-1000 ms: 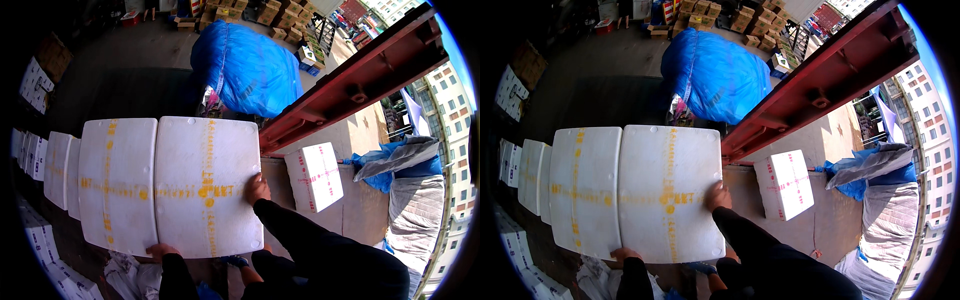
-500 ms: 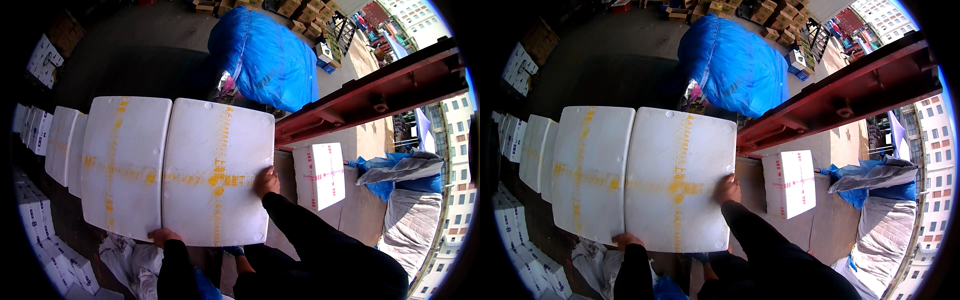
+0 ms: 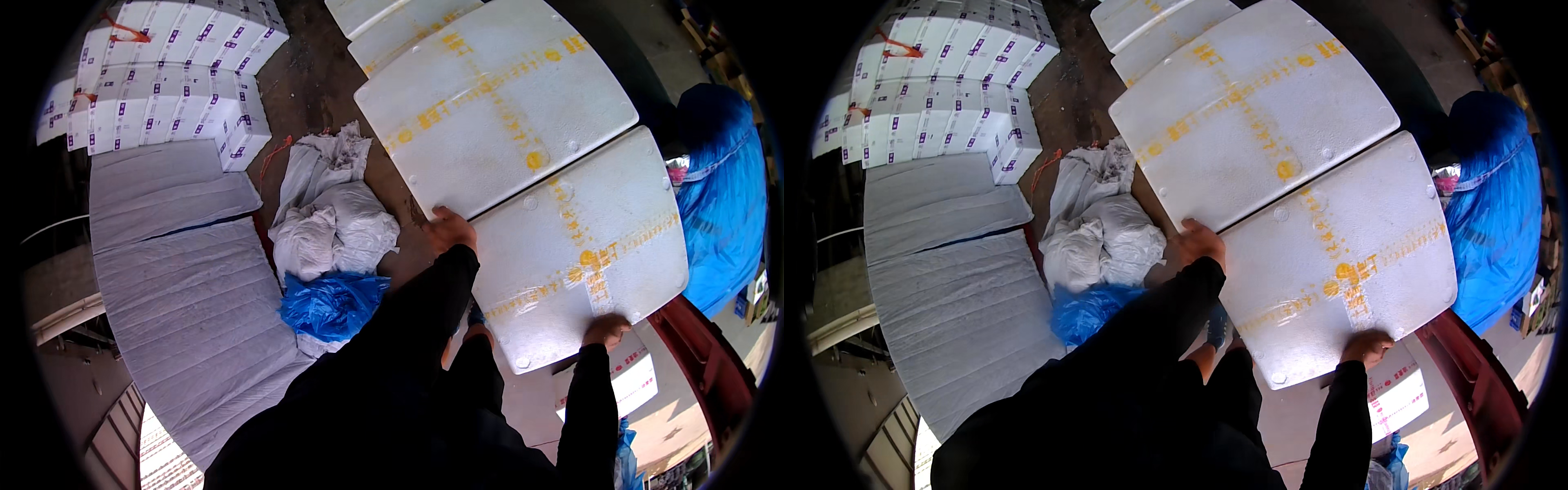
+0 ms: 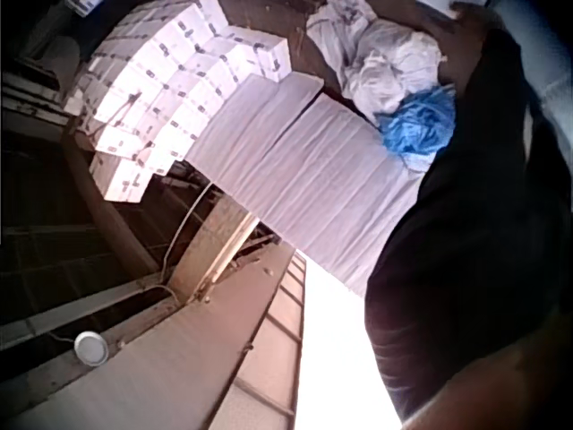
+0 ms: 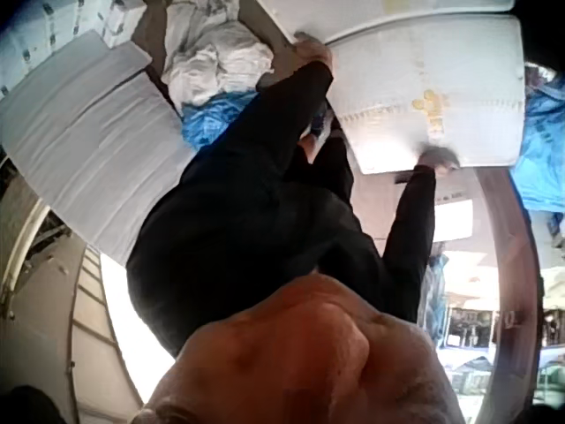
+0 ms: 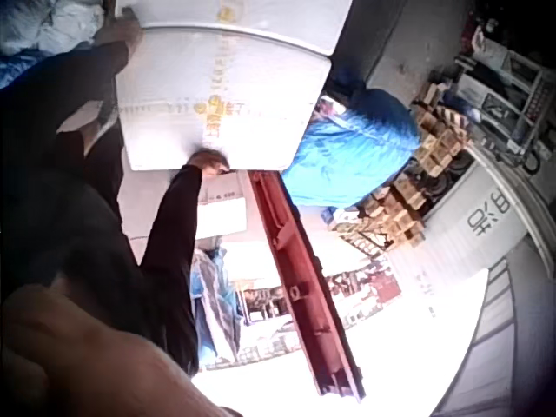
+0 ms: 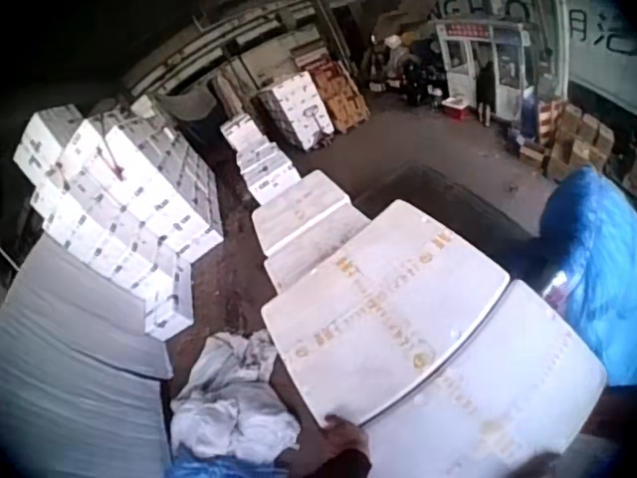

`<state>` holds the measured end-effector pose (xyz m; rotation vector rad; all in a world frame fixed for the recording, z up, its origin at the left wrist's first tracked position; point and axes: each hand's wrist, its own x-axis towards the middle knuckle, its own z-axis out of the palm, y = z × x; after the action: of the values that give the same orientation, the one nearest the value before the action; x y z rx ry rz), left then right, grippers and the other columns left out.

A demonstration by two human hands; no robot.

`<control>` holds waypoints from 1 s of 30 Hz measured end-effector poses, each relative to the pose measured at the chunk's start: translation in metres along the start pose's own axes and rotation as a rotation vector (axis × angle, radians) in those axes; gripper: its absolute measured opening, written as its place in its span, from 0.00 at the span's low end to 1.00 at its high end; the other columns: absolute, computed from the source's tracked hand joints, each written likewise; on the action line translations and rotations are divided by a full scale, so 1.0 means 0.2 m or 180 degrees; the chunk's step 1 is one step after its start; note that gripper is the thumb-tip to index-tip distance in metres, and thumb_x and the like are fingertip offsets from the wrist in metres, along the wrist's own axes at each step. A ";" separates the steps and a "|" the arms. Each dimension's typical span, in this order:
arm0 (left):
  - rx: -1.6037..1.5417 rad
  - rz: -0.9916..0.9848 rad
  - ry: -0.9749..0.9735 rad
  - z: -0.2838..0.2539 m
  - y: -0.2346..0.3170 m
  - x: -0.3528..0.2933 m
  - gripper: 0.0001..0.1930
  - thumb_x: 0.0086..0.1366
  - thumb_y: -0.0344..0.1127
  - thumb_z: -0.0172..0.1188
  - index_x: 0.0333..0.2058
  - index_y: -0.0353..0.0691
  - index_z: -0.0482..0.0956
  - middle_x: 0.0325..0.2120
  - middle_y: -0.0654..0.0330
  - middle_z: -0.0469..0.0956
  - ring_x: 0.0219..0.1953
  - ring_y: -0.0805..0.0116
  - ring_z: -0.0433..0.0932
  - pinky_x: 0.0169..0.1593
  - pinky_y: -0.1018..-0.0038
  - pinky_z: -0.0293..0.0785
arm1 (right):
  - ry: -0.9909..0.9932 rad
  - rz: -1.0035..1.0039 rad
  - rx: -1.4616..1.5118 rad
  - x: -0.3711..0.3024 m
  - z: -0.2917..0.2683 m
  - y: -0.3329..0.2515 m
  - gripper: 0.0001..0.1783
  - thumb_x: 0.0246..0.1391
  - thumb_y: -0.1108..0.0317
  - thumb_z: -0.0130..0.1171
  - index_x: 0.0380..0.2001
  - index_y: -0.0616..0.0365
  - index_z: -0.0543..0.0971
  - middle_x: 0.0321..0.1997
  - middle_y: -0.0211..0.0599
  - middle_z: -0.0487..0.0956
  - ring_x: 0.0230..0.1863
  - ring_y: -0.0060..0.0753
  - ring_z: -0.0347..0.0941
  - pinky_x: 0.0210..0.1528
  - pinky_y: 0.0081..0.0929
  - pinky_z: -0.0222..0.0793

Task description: The person moves a white styrofoam box from a stack and places it on the ground. They then walk to a large stack of boxes secured with orange straps and begin to untie the straps using their hands.

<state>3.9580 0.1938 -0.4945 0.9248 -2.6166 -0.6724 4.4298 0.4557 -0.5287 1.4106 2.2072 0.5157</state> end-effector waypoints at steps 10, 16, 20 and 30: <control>0.0237 -0.1024 -0.1281 -0.44 0.43 -0.05 0.26 0.68 0.55 0.41 0.40 0.31 0.66 0.37 0.40 0.77 0.43 0.49 0.77 0.51 0.67 0.71 | -0.1401 -0.1202 -0.1661 0.07 -0.70 -0.09 0.15 0.62 0.60 0.46 0.42 0.49 0.81 0.44 0.30 0.80 0.46 0.35 0.74 0.43 0.42 0.65; 0.0121 -0.0742 -0.0990 -0.37 0.39 -0.04 0.20 0.72 0.44 0.37 0.47 0.34 0.69 0.52 0.50 0.74 0.55 0.63 0.71 0.59 0.65 0.64 | -0.1261 -0.1395 -0.2206 0.03 -1.32 -0.22 0.13 0.61 0.60 0.47 0.41 0.45 0.81 0.44 0.30 0.79 0.45 0.31 0.72 0.39 0.38 0.61; -0.0244 -0.0168 -0.0837 -0.34 0.40 -0.15 0.21 0.71 0.46 0.38 0.47 0.33 0.68 0.53 0.48 0.73 0.56 0.61 0.70 0.59 0.67 0.64 | -0.1147 -0.1987 -0.1273 0.14 -0.05 -0.04 0.13 0.62 0.60 0.46 0.43 0.40 0.80 0.43 0.25 0.78 0.43 0.28 0.71 0.36 0.36 0.60; -0.0224 -0.0198 -0.1183 -0.24 0.30 -0.11 0.25 0.67 0.50 0.41 0.48 0.31 0.66 0.52 0.43 0.72 0.54 0.56 0.71 0.55 0.68 0.66 | -0.0781 -0.1218 -0.2595 0.02 -0.75 -0.08 0.12 0.60 0.64 0.47 0.41 0.45 0.80 0.41 0.29 0.78 0.41 0.32 0.73 0.38 0.38 0.63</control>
<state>3.9621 0.2336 -0.4251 0.9400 -2.8664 -1.0340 4.3305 0.4434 -0.4147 0.5725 1.6904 0.9026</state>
